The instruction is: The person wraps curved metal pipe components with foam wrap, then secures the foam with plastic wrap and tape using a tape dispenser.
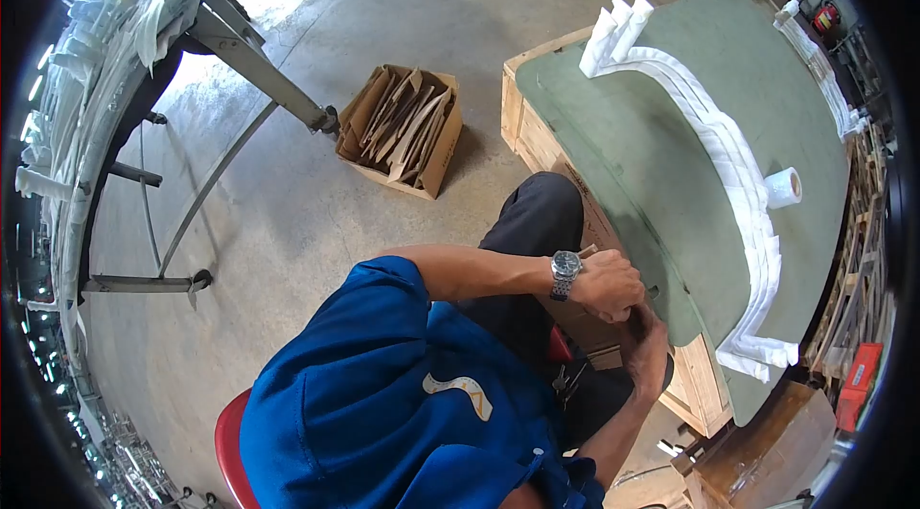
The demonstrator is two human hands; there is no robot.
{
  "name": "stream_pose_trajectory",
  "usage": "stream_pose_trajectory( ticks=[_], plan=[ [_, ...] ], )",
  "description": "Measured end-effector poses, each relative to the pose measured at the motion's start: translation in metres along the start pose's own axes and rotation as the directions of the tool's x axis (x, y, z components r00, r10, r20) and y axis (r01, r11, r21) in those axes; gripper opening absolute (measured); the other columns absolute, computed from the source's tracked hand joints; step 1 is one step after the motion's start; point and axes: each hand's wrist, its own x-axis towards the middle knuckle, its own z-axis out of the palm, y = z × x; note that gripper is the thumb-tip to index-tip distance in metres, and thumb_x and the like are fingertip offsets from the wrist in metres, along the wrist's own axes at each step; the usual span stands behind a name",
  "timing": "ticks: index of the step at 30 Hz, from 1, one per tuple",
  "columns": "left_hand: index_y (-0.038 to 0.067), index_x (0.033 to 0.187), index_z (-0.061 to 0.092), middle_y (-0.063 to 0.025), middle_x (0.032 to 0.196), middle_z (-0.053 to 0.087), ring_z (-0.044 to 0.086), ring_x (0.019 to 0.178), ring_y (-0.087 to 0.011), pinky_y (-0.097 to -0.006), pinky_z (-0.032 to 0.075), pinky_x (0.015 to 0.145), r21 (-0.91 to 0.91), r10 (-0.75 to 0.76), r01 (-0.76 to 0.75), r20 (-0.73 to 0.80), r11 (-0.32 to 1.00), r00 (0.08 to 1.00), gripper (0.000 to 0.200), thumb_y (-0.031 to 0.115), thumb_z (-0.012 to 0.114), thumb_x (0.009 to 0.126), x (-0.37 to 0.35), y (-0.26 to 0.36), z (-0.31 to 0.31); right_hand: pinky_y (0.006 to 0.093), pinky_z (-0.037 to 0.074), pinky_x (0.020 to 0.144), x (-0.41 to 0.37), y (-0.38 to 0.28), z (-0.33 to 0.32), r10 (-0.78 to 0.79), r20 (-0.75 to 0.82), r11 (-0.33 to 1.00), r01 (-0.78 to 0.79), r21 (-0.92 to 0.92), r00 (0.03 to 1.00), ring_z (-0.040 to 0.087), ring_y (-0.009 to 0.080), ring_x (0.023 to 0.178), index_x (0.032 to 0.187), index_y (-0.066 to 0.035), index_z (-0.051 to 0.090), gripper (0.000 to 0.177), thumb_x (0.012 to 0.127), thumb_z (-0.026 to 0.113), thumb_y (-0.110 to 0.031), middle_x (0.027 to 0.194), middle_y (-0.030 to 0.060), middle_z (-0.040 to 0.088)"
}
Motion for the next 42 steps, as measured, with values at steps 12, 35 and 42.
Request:
stream_pose_trajectory(
  ticks=[12, 35, 42],
  plan=[
    [0.007, 0.079, 0.075, -0.0146, 0.074, 0.070, 0.070, 0.071, -0.0322, -0.0443, 0.052, 0.063, 0.017, 0.018, -0.018, -0.042, 1.000, 0.999, 0.021, 0.025, 0.064, 0.077, -0.003, -0.001, 0.005, 0.0376, 0.053, 0.089, 0.000, -0.014, -0.007, 0.087, 0.060, 0.996, -0.088, 0.004, 0.994, 0.073, 0.0269, 0.101, 0.116, 0.006, 0.066, 0.027, 0.091, 0.066, -0.007, 0.107, 0.0231, 0.074],
    [0.005, 0.108, 0.073, -0.0170, 0.097, 0.074, 0.073, 0.082, -0.0281, -0.0367, 0.055, 0.073, -0.197, -0.346, 0.824, -0.938, 0.530, -0.002, 0.020, 0.016, 0.064, 0.095, -0.279, -0.181, -0.152, 0.0401, 0.055, 0.077, 0.006, -0.015, 0.020, -0.430, -0.283, 0.896, 0.365, -0.255, 0.857, 0.067, 0.0322, 0.083, 0.101, 0.000, 0.068, 0.011, 0.092, 0.071, -0.006, 0.091, 0.0144, 0.069],
    [0.009, 0.100, 0.070, -0.0126, 0.099, 0.070, 0.067, 0.093, -0.0339, -0.0421, 0.055, 0.079, -0.066, -0.446, 0.928, -0.888, 0.366, 0.112, 0.012, 0.015, 0.063, 0.093, -0.350, -0.241, -0.075, 0.0407, 0.054, 0.071, 0.018, -0.015, 0.068, -0.398, 0.009, 0.910, 0.396, -0.121, 0.918, 0.068, 0.0328, 0.079, 0.095, -0.003, 0.068, 0.013, 0.088, 0.076, -0.010, 0.087, 0.0143, 0.070]
  ],
)
